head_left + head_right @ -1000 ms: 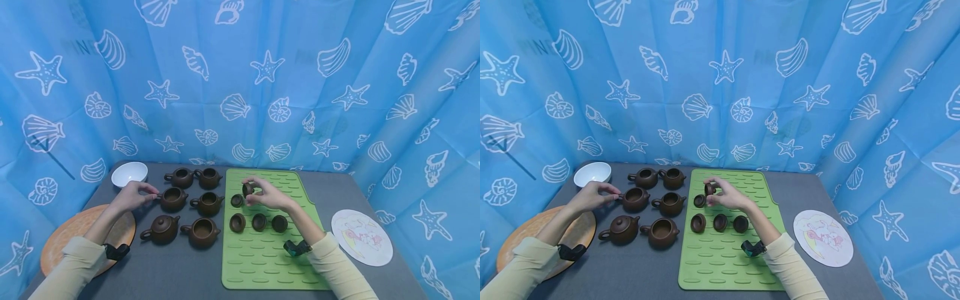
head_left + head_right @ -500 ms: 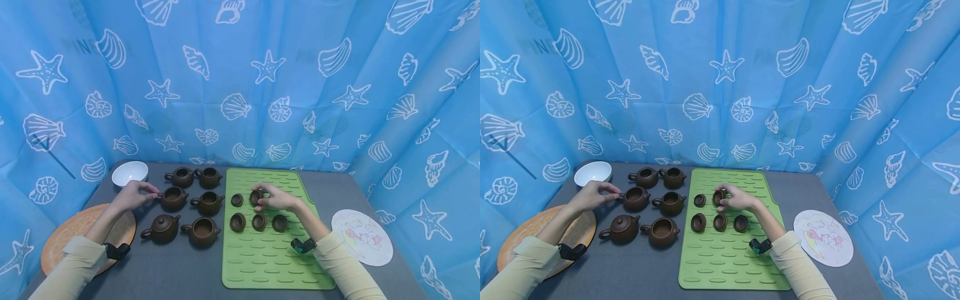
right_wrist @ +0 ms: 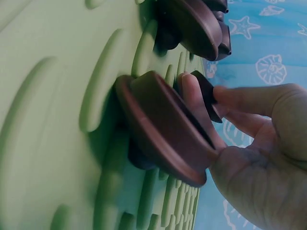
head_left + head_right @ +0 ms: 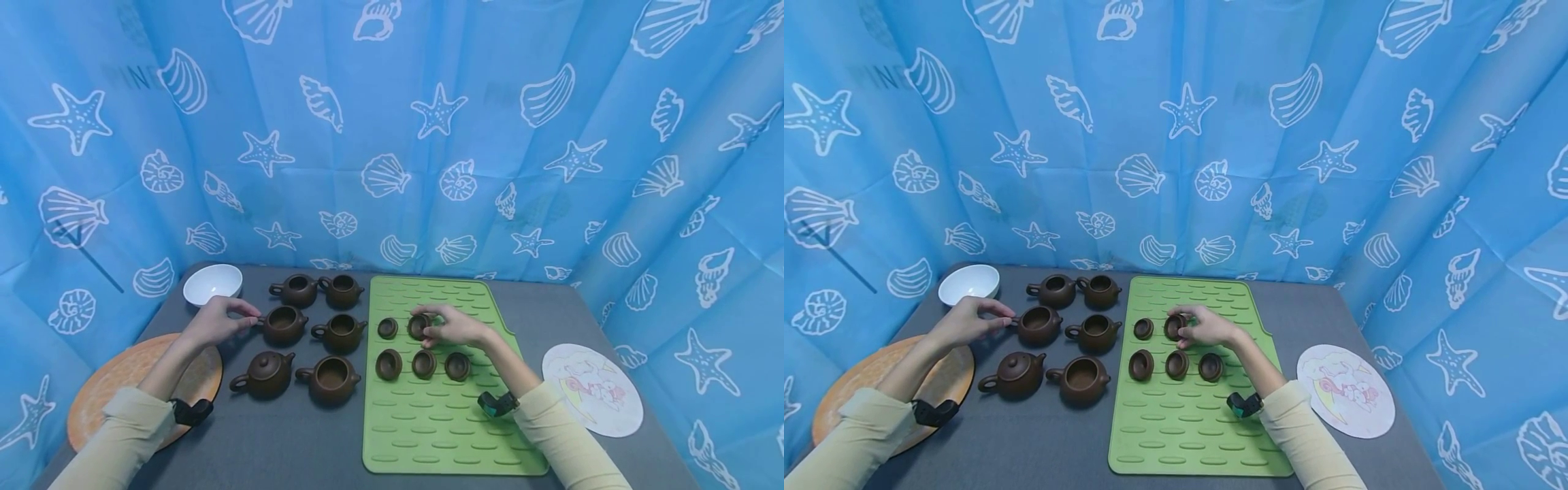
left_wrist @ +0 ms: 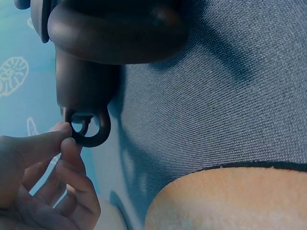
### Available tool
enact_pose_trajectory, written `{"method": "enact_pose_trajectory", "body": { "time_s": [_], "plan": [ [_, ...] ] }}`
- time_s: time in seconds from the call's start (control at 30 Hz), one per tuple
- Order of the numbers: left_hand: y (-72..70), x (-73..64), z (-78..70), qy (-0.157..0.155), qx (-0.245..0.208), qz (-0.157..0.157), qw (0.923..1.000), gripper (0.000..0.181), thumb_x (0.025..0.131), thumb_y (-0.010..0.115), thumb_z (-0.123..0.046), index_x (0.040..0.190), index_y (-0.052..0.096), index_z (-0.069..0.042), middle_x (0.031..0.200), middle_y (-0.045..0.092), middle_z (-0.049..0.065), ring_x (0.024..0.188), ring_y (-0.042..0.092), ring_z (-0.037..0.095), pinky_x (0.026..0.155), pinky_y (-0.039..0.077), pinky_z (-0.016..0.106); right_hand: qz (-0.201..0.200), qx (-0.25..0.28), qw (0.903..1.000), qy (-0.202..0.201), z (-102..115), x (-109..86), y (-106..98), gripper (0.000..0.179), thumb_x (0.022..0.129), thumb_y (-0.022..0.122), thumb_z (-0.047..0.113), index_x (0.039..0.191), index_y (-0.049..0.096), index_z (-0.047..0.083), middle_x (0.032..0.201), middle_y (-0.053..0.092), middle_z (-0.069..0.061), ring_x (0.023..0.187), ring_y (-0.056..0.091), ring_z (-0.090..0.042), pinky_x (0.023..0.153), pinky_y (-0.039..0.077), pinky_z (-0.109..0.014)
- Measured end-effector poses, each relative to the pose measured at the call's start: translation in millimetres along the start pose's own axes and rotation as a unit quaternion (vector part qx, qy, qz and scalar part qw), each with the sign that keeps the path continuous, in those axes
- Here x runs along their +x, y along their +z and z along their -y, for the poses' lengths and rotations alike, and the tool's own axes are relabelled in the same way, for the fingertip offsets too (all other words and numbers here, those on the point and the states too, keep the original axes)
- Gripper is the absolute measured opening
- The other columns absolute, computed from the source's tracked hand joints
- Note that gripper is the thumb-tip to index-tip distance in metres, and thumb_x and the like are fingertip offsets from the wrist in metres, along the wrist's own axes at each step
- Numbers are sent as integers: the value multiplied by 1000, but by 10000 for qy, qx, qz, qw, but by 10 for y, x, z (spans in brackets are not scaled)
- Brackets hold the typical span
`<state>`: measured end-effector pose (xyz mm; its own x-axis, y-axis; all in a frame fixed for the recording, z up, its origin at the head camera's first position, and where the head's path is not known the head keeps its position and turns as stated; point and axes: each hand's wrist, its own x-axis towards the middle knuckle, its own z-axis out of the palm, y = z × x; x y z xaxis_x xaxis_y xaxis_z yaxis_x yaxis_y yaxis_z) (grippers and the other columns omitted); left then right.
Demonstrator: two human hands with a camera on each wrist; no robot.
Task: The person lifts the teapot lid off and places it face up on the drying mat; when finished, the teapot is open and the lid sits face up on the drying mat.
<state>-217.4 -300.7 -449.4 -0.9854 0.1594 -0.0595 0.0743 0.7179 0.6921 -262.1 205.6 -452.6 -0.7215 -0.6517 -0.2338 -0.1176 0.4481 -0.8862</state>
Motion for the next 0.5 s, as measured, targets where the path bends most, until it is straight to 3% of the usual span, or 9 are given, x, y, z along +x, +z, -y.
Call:
{"method": "enact_pose_trajectory", "body": {
  "time_s": [0.13, 0.27, 0.5],
  "plan": [
    [-2, -17, -10, -10, 18, -1, 10000, 18, 105, 71, -10, 119, 79, -2, 109, 79, 19, 84, 71, 22, 66, 58, 32, 11, -142, 9998, -137, -19, 4, -1, 57, 107, 58, -3, 161, 40, -9, 135, 48, -38, 93, 78, -18, 94, 69, -45],
    [2, -39, -31, -5, 21, -16, 10000, 19, 105, 70, -10, 119, 78, -1, 110, 78, 20, 85, 72, 23, 67, 58, 33, -10, -442, 9988, -189, -25, 15, -1, 62, 107, 66, 6, 162, 41, -4, 142, 50, -37, 94, 81, -22, 92, 69, -43],
    [10, -77, -59, -58, 60, -22, 10000, 23, 105, 70, -11, 124, 76, -1, 114, 78, 22, 84, 72, 21, 65, 57, 32, -108, -744, 9968, -257, 2, 8, -33, 64, 107, 68, 12, 162, 40, -4, 141, 49, -37, 90, 80, -32, 86, 69, -43]
  ]
}}
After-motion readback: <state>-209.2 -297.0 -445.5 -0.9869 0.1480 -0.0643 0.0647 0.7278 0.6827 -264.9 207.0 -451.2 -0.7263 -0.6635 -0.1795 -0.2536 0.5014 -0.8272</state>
